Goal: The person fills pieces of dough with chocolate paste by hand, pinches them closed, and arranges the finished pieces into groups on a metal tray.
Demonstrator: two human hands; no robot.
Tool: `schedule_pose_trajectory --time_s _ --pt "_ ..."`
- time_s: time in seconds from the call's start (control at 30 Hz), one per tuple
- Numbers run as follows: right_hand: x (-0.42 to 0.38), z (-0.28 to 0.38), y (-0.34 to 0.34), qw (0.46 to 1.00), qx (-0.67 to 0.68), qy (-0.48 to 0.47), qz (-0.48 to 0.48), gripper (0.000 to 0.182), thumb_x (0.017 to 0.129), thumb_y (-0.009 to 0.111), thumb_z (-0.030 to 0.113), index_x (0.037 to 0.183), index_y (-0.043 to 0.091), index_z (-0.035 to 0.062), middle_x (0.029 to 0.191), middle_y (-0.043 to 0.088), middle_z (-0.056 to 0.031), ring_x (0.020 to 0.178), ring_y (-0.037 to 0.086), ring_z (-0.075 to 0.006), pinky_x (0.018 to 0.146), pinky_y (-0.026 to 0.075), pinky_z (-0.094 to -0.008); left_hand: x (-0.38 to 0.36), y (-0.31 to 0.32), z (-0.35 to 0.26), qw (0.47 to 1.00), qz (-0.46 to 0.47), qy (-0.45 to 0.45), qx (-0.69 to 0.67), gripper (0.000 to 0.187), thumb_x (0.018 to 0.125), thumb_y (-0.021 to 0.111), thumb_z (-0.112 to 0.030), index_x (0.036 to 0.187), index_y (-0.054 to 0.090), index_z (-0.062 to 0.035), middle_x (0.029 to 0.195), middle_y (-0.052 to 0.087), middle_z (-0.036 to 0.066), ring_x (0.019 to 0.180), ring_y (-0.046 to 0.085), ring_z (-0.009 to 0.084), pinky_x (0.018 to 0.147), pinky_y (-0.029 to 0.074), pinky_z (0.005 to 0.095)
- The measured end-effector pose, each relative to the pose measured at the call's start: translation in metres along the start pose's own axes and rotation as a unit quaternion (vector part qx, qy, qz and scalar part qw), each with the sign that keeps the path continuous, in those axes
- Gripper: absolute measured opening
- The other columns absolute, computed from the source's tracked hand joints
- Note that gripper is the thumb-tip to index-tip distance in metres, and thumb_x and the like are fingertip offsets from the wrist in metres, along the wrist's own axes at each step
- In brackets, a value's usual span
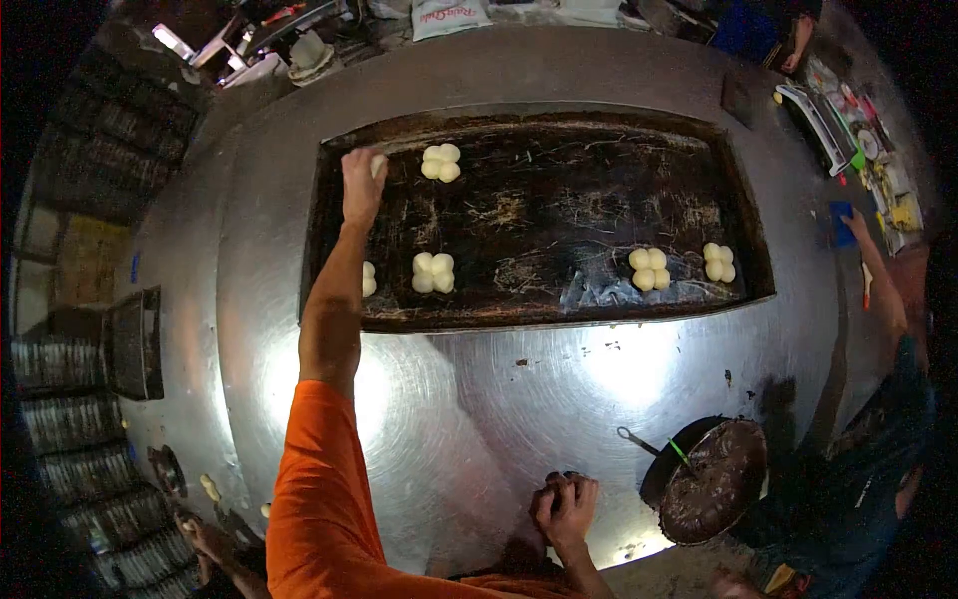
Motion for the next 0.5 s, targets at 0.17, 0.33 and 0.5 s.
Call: schedule_pose_trajectory --time_s 0.17,0.33,0.5 --pt "-0.003 0.000 0.000 0.999 -0.024 -0.015 -0.032 0.024 0.078 0.063 0.008 0.102 0.060 0.0074 0.095 0.054 -0.0146 0.086 0.052 -0.0353 0.078 0.043 -0.0481 0.000 0.035 0.066 0.988 -0.014 -0.133 0.078 0.048 0.091 0.064 -0.032 0.125 0.051 -0.0013 0.130 0.048 0.019 0.129 0.035 0.0410 0.107 0.027 0.0575" --pt "-0.008 -0.002 0.000 0.997 -0.041 -0.021 -0.060 0.022 0.078 0.062 0.005 0.099 0.061 0.0080 0.094 0.055 -0.0134 0.084 0.052 -0.0325 0.075 0.042 -0.0446 -0.001 -0.003 -0.017 0.958 0.139 -0.190 0.166 0.088 0.092 0.045 -0.068 0.154 0.023 -0.0088 0.163 0.011 0.019 0.150 0.000 0.0399 0.113 -0.003 0.0684" --pt "0.000 0.000 -0.007 0.999 0.021 -0.011 -0.031 0.026 0.079 0.065 0.009 0.103 0.060 0.0014 0.097 0.056 -0.0185 0.088 0.054 -0.0393 0.077 0.047 -0.0494 -0.011 -0.038 -0.121 0.993 0.107 -0.003 -0.048 0.066 0.092 0.061 -0.051 0.137 0.051 -0.0032 0.156 0.024 0.022 0.145 0.020 0.0403 0.115 0.010 0.0606"
Point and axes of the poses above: each hand's wrist, its own x-axis towards the middle knuckle, its own y-axis out of the palm, z = x × y, the point moved 6 cm from there along x, towards the middle knuckle
